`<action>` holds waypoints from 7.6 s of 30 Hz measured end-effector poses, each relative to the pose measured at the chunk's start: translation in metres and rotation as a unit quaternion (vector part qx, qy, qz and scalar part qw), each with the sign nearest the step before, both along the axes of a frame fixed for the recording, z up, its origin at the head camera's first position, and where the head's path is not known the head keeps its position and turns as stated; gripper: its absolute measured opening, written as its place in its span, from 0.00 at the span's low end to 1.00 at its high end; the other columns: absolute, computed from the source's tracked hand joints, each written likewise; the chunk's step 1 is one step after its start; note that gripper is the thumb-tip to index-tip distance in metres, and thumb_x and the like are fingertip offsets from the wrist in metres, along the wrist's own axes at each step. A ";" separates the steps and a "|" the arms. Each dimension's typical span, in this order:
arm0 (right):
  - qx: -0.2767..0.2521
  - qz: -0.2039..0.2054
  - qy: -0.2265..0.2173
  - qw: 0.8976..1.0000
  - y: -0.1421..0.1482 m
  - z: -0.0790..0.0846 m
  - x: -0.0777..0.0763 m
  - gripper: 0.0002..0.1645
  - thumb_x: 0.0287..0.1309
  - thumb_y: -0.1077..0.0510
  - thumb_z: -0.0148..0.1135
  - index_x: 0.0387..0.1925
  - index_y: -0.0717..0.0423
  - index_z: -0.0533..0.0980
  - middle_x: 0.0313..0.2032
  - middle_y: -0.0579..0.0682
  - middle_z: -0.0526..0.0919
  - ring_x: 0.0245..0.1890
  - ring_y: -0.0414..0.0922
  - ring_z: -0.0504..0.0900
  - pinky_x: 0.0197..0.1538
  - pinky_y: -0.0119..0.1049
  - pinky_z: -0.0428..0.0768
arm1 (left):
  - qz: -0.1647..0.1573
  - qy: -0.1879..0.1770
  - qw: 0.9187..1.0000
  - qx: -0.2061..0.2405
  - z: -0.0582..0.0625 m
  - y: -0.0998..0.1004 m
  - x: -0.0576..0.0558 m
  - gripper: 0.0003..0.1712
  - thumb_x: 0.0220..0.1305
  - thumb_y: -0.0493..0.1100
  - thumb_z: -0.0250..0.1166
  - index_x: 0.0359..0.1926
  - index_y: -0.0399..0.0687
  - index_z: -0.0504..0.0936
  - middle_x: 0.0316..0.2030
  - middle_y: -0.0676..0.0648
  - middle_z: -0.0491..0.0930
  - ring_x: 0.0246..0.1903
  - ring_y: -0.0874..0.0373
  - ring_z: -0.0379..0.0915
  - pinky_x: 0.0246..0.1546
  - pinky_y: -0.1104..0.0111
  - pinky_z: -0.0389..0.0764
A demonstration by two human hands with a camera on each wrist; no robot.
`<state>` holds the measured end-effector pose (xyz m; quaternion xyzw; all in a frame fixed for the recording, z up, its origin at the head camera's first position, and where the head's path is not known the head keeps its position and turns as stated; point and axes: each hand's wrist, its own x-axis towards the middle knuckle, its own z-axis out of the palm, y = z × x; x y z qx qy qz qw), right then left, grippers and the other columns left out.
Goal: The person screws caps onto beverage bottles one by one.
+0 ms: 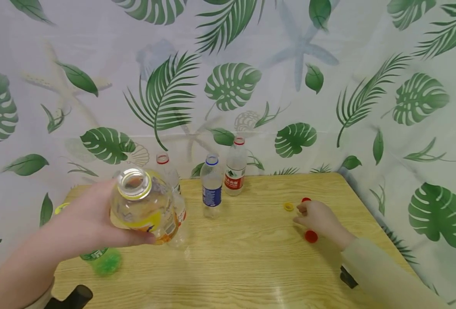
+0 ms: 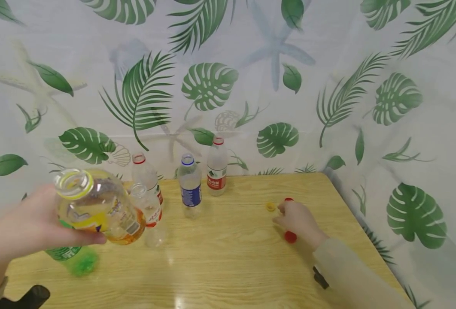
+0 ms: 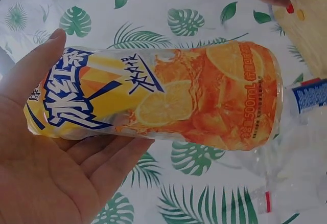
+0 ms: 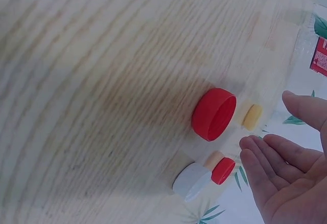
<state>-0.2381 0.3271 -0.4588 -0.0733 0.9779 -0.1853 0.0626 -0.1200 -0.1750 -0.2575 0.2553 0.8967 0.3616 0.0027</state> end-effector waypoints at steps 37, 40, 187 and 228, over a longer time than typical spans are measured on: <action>0.027 0.010 0.019 0.999 -0.021 -0.004 -0.016 0.20 0.58 0.54 0.79 0.28 0.61 0.76 0.24 0.48 0.68 0.28 0.45 0.67 0.34 0.38 0.64 | -0.130 -0.183 0.966 0.127 -0.117 0.085 -0.005 0.44 0.51 0.44 0.86 0.68 0.46 0.77 0.59 0.46 0.86 0.61 0.52 0.83 0.65 0.65 0.78; 0.025 0.008 0.021 0.999 -0.021 -0.006 -0.016 0.21 0.57 0.54 0.79 0.27 0.58 0.74 0.23 0.46 0.65 0.26 0.44 0.65 0.33 0.38 0.63 | -0.121 -0.201 0.964 0.126 -0.124 0.086 -0.005 0.46 0.52 0.44 0.86 0.70 0.45 0.74 0.62 0.45 0.84 0.64 0.46 0.80 0.67 0.62 0.77; -0.045 0.168 0.196 0.965 -0.129 0.136 0.049 0.15 0.53 0.60 0.82 0.43 0.55 0.88 0.39 0.46 0.90 0.40 0.43 0.87 0.46 0.43 0.88 | -0.074 -0.176 0.975 0.112 -0.179 0.097 -0.012 0.45 0.51 0.40 0.85 0.69 0.45 0.77 0.61 0.45 0.86 0.64 0.41 0.80 0.70 0.48 0.76; 0.022 0.321 0.272 0.907 -0.170 0.146 0.102 0.18 0.46 0.59 0.86 0.41 0.51 0.88 0.36 0.40 0.85 0.38 0.37 0.84 0.41 0.30 0.86 | -0.072 -0.174 0.975 0.117 -0.180 0.097 -0.010 0.43 0.52 0.39 0.84 0.68 0.46 0.77 0.60 0.46 0.87 0.62 0.43 0.82 0.67 0.57 0.79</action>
